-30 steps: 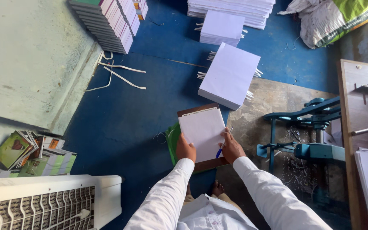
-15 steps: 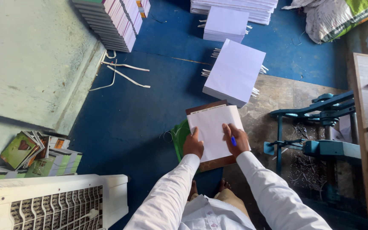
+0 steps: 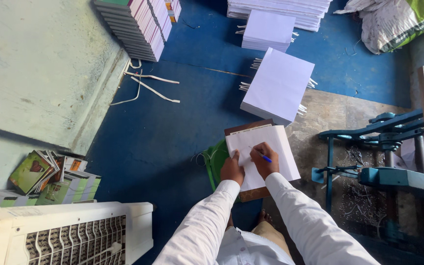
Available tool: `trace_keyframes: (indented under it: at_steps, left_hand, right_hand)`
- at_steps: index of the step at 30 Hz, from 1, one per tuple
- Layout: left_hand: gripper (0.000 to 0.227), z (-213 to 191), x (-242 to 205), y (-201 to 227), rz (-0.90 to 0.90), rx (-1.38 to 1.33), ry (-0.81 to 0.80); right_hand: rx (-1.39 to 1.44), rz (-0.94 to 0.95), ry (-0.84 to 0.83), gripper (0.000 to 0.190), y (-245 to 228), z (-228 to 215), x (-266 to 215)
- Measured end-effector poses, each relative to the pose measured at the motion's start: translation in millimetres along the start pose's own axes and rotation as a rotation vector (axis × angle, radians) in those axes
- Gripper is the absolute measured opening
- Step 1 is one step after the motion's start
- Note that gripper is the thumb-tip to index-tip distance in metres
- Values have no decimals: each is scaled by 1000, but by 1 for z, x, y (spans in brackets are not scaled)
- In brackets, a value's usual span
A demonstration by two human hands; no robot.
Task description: The person stacks notebooks, places a sheet of paper on top, writes on it with a pen, and ties the stack with a string. The person handles notebooks, paper, a pen, and string during the process.
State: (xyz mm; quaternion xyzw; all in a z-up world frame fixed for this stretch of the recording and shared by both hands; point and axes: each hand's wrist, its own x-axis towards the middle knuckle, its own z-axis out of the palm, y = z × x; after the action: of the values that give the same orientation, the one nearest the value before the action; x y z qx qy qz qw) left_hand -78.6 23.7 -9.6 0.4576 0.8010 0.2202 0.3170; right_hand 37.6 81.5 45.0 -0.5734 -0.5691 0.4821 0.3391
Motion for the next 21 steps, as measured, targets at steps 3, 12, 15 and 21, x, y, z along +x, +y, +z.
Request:
trace_keyframes:
  at_steps: [3, 12, 15, 21]
  left_hand:
    - [69, -2, 0, 2, 1, 15, -8]
    - [71, -6, -3, 1, 38, -16, -10]
    - [71, -5, -4, 0, 31, -40, -1]
    - [71, -3, -2, -1, 47, -28, -8]
  right_hand:
    - [-7, 31, -32, 18, -2, 0, 2]
    - [-317, -91, 22, 15, 6, -4, -19]
    - [-271, -72, 32, 14, 8, -6, -24]
    - [-147, -157, 17, 12, 2, -10, -15]
